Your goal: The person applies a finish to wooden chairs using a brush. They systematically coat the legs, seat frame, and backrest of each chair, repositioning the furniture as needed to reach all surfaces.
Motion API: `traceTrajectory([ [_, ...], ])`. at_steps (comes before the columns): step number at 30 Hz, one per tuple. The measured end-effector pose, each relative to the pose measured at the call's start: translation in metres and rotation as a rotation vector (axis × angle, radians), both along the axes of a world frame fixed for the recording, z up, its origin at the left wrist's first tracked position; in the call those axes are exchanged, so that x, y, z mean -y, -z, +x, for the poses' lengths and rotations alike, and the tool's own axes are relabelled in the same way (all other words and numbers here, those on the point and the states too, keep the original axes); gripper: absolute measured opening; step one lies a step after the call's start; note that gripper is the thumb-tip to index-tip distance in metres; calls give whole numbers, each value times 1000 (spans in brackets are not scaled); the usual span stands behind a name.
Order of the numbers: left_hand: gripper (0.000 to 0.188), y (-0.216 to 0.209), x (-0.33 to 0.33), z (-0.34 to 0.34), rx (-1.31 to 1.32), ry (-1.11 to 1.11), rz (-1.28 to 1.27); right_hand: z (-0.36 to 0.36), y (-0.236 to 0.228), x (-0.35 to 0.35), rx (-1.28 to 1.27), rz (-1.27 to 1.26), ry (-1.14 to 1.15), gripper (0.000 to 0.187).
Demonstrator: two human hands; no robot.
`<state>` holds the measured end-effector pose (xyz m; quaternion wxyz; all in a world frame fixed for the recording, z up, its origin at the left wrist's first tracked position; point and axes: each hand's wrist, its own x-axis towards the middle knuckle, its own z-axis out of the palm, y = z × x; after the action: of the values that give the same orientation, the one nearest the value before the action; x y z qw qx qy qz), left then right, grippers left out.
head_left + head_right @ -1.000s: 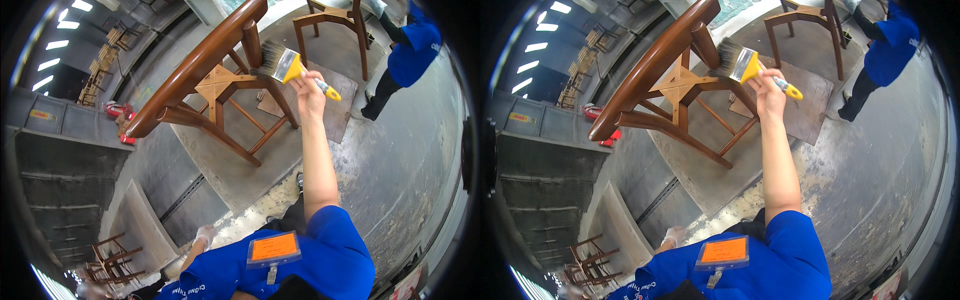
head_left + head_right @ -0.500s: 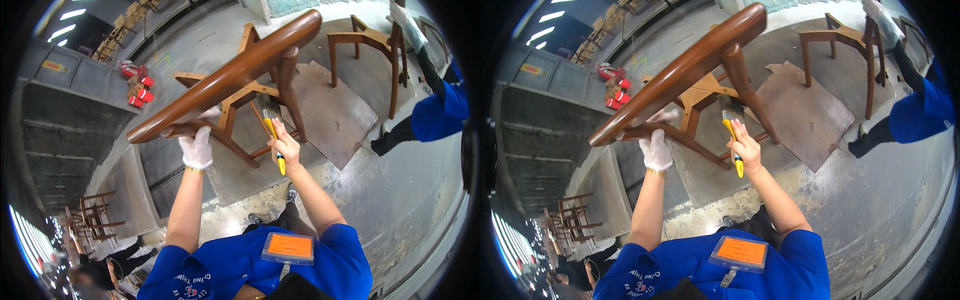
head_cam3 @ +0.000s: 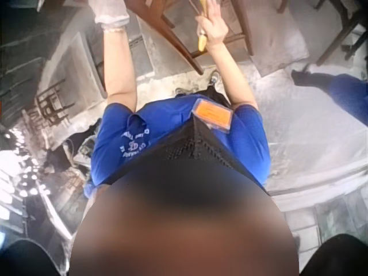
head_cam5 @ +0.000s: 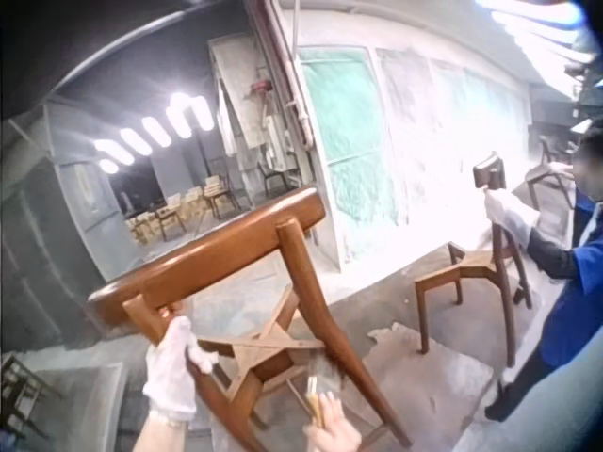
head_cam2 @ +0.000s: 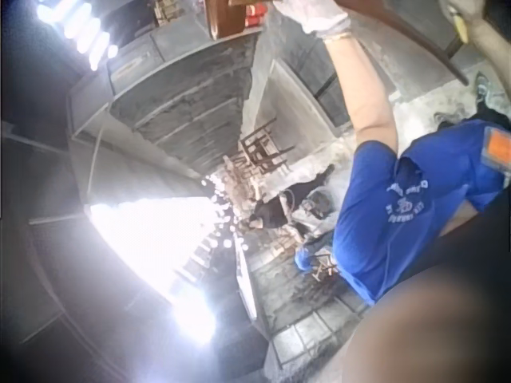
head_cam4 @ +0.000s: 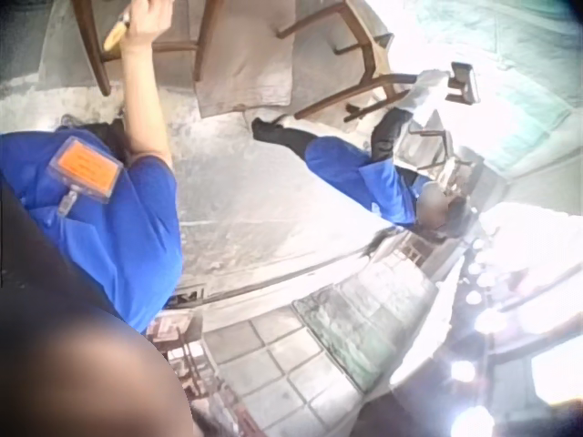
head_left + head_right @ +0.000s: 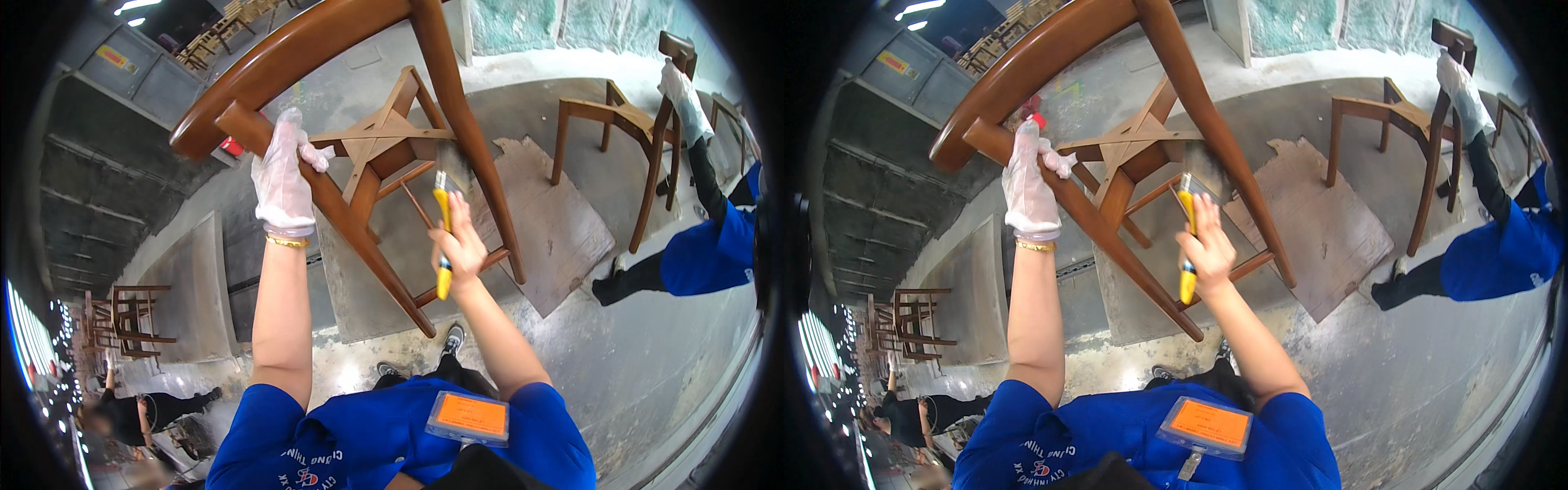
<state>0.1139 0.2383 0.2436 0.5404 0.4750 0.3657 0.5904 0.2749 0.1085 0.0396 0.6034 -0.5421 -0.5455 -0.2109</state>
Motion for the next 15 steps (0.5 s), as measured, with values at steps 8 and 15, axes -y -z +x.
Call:
traceTrajectory([
  [8, 28, 8, -72, 4, -90, -73, 25, 11, -40, -75, -548, -210, -954, 15],
  [15, 24, 3, -117, -3, -118, 40, 89, 20, -57, -106, -460, -157, -584, 22],
])
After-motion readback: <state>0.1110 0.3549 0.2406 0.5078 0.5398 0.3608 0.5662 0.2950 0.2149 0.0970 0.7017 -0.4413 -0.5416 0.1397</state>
